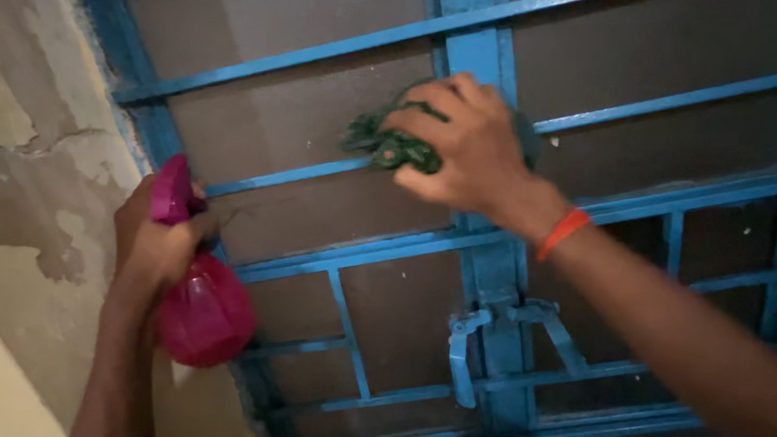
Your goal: The person cleans glass window panes by spraying them with a liquid from a pink bottle and wiping the surface with a green cloth.
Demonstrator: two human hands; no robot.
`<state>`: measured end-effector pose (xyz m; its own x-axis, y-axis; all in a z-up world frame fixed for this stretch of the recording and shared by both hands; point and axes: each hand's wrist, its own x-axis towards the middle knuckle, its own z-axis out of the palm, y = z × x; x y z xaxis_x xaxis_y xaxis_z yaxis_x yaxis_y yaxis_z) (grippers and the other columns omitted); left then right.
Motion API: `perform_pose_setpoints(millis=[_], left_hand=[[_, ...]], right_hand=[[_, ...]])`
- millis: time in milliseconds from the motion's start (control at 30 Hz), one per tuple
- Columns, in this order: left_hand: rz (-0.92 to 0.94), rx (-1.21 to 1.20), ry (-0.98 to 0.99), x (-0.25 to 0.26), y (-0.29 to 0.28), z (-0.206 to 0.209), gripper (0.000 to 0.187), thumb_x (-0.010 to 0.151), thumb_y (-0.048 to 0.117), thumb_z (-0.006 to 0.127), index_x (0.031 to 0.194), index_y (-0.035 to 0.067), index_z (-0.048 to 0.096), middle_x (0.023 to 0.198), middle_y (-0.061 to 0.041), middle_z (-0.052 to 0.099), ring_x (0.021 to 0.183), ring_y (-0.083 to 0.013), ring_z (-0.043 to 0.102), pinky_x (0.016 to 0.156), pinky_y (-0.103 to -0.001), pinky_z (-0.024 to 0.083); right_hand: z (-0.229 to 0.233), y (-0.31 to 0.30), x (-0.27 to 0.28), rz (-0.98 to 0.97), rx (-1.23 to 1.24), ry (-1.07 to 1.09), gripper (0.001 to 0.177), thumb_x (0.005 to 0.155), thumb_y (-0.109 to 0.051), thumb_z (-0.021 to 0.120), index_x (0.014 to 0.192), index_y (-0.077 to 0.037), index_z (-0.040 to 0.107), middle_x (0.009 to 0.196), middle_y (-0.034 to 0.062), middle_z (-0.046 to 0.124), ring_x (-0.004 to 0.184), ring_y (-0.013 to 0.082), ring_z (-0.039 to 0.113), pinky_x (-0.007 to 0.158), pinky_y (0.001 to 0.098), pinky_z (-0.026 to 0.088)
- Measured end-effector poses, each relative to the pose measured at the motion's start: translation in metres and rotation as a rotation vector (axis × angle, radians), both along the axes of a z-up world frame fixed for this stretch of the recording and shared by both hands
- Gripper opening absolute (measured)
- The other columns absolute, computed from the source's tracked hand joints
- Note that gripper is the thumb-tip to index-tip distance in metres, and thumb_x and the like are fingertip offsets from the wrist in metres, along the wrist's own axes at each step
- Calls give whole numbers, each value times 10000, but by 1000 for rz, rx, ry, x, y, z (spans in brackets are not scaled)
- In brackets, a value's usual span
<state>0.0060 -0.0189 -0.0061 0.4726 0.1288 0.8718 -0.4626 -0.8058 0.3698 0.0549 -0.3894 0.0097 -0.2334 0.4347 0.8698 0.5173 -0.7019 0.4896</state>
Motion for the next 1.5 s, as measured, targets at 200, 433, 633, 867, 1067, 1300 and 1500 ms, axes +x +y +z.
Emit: perform_pose_setpoints(millis=[200, 433, 633, 867, 1067, 1300, 1500], left_hand=[[-19, -103, 109, 2, 2, 1, 369, 698, 110, 747, 1051, 63, 649, 1005, -103, 722, 880, -259, 709, 791, -388, 558], [-53, -61, 36, 6, 5, 3, 357, 710, 68, 739, 1062, 59, 679, 991, -102, 737, 875, -222, 696, 784, -379, 546], [-75, -118, 41, 11, 4, -1, 346, 705, 91, 767, 1028, 52, 649, 860, -96, 697, 768, -202, 668, 704, -370, 547], [17, -45, 53, 5, 0, 6, 386, 677, 210, 840, 982, 55, 662, 900, -114, 705, 810, -256, 690, 756, -395, 556], [28, -33, 79, -18, -4, 19, 456, 653, 233, 823, 1055, 67, 686, 955, -134, 737, 886, -287, 713, 824, -397, 543], [-108, -52, -10, -43, -64, 60, 283, 753, 230, 707, 958, 37, 725, 858, -137, 763, 803, -257, 747, 767, -378, 571], [-268, -105, 55, -46, -115, 84, 256, 702, 199, 722, 916, 59, 716, 773, -135, 743, 725, -252, 735, 719, -376, 575]], right_hand=[[-8, -125, 22, -165, 28, -25, 421, 870, -295, 826, 1211, -83, 700, 1238, 150, 644, 1142, 296, 591, 956, 441, 512], [-15, -201, 48, -227, 506, 29, 269, 950, -112, 661, 1216, -72, 655, 1196, 128, 579, 1096, 250, 573, 914, 354, 491], [-14, -105, 48, -249, 575, -181, 325, 882, -149, 742, 1190, -64, 683, 1207, 145, 572, 1117, 305, 548, 903, 422, 503], [-2, -91, 22, -132, 409, -9, 386, 867, -248, 783, 1211, -84, 719, 1217, 148, 597, 1099, 310, 575, 908, 454, 515], [-1, -114, 22, -211, 268, -43, 406, 872, -262, 804, 1219, -69, 720, 1192, 143, 642, 1060, 267, 624, 897, 397, 530], [-3, -104, 23, -287, 372, -64, 413, 817, -251, 803, 1185, -70, 746, 1179, 153, 672, 1059, 290, 642, 911, 437, 539], [-6, -105, 24, -260, 380, -9, 402, 862, -263, 771, 1211, -72, 710, 1190, 138, 658, 1068, 264, 617, 952, 399, 541]])
